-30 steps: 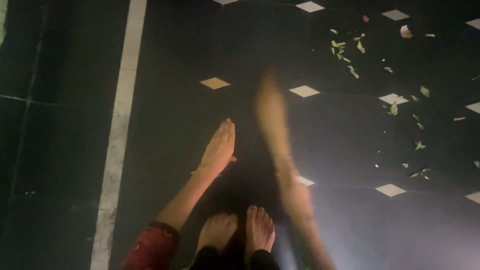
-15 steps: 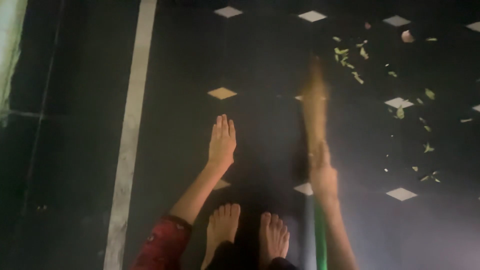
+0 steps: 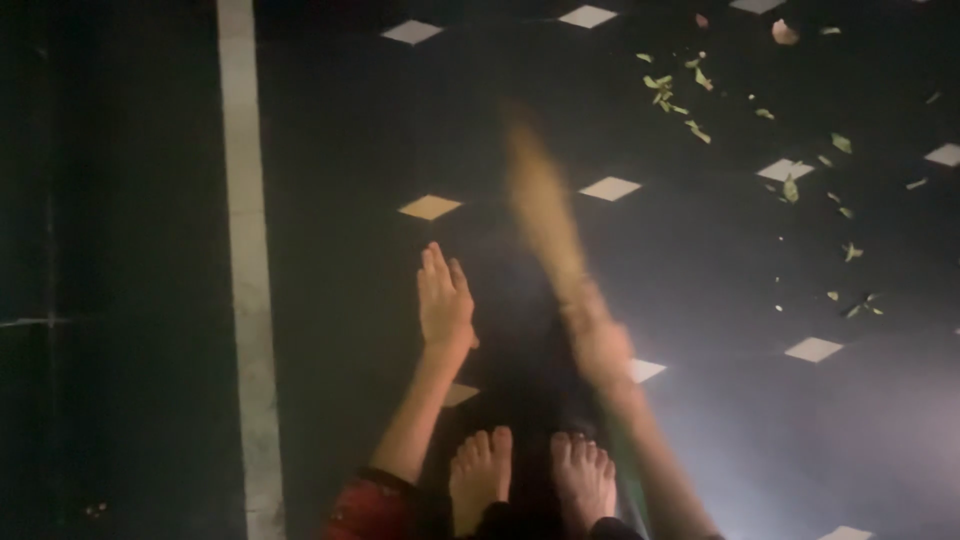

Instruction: Sweeping debris and wrappers on a tiled floor into a pile using a broom.

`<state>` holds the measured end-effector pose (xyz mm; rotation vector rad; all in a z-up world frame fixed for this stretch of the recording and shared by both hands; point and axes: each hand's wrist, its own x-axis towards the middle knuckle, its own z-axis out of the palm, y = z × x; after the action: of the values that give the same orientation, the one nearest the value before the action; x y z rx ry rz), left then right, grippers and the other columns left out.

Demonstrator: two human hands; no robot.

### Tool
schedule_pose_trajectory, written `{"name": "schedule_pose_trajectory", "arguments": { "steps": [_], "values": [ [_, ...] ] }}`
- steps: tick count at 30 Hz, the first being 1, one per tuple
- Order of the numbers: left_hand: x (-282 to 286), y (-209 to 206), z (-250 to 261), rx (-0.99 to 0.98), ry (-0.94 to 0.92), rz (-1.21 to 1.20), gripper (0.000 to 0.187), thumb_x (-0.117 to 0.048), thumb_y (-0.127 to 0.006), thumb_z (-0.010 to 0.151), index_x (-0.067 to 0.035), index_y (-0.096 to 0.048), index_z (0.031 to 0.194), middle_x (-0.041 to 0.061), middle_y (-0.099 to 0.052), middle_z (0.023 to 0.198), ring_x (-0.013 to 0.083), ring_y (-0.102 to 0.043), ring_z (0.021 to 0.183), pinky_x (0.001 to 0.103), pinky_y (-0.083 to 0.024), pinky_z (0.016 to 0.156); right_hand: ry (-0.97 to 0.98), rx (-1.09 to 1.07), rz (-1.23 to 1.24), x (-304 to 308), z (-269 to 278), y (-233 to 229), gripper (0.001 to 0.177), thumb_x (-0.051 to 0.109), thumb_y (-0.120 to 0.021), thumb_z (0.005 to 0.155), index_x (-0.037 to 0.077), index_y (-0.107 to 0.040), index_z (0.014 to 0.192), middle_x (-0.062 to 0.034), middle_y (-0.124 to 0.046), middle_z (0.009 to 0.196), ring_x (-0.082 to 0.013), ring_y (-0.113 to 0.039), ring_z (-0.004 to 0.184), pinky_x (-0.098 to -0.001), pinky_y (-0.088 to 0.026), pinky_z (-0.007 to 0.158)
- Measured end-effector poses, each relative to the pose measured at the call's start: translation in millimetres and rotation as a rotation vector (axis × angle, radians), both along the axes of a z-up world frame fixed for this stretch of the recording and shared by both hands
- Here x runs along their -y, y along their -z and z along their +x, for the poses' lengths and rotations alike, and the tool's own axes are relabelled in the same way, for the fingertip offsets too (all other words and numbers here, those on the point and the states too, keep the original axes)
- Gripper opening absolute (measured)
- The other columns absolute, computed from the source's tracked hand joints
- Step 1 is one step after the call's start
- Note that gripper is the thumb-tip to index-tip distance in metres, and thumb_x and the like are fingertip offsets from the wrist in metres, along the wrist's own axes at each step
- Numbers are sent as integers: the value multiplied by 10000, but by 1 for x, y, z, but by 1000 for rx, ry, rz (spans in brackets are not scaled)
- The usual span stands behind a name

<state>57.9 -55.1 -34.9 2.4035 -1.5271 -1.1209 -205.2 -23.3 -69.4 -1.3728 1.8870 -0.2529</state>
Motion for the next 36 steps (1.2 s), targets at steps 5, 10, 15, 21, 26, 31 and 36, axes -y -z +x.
{"name": "schedule_pose_trajectory", "arguments": {
  "steps": [5, 10, 15, 21, 26, 31, 36],
  "values": [
    [11, -50, 1, 441, 662, -30, 1179, -342, -911, 742, 68, -183, 1574, 247, -37, 1681, 370, -64, 1554, 430, -106, 1280, 135, -229, 142, 46, 18, -135, 650, 449, -381, 1064, 363, -155, 1668, -284, -685, 674, -390, -648, 495, -511, -541, 419],
    [45, -25, 5, 381, 646, -131, 1377, -342, -1011, 509, 67, -230, 1567, 212, -75, 1685, 336, -97, 1557, 405, -120, 1296, -217, -307, -68, 29, 57, -77, 616, 508, -441, 1034, 366, -267, 1608, -245, -683, 673, -427, -700, 582, -532, -545, 488],
    [68, -13, 19, 258, 643, -53, 1303, -428, -1007, 488, 101, -350, 1480, 295, -124, 1656, 387, -107, 1589, 449, -150, 1317, -407, -348, 50, 48, 88, -66, 626, 536, -437, 1022, 393, -246, 1600, -244, -684, 684, -428, -720, 611, -514, -560, 512],
    [59, -15, 16, 234, 536, -184, 1456, -372, -1025, 405, 92, -248, 1545, 262, -97, 1680, 354, -156, 1552, 448, -210, 1264, -218, -387, -207, 79, 11, -52, 634, 477, -486, 1061, 266, -293, 1627, -281, -677, 691, -464, -694, 599, -548, -543, 494],
    [72, -35, 5, 362, 576, -83, 1520, -354, -1055, 407, 128, -165, 1542, 293, -57, 1649, 402, -94, 1531, 451, -170, 1248, -235, -407, -183, 83, 37, -83, 659, 446, -503, 1050, 264, -278, 1642, -276, -667, 652, -473, -680, 567, -540, -527, 456],
    [100, -17, 9, 316, 544, -89, 1481, -420, -1026, 428, 83, -208, 1555, 256, -78, 1669, 389, -102, 1564, 407, -183, 1291, -503, -439, -265, 83, 66, -49, 633, 495, -562, 995, 352, -357, 1577, -271, -671, 673, -484, -702, 628, -560, -562, 567],
    [106, 1, 10, 410, 548, -52, 1568, -478, -1012, 389, 68, -150, 1579, 226, -16, 1688, 359, -89, 1542, 370, -175, 1257, -398, -385, -195, 127, 42, -61, 613, 495, -525, 1058, 322, -322, 1610, -310, -695, 789, -510, -714, 768, -583, -576, 675]
  ]
}}
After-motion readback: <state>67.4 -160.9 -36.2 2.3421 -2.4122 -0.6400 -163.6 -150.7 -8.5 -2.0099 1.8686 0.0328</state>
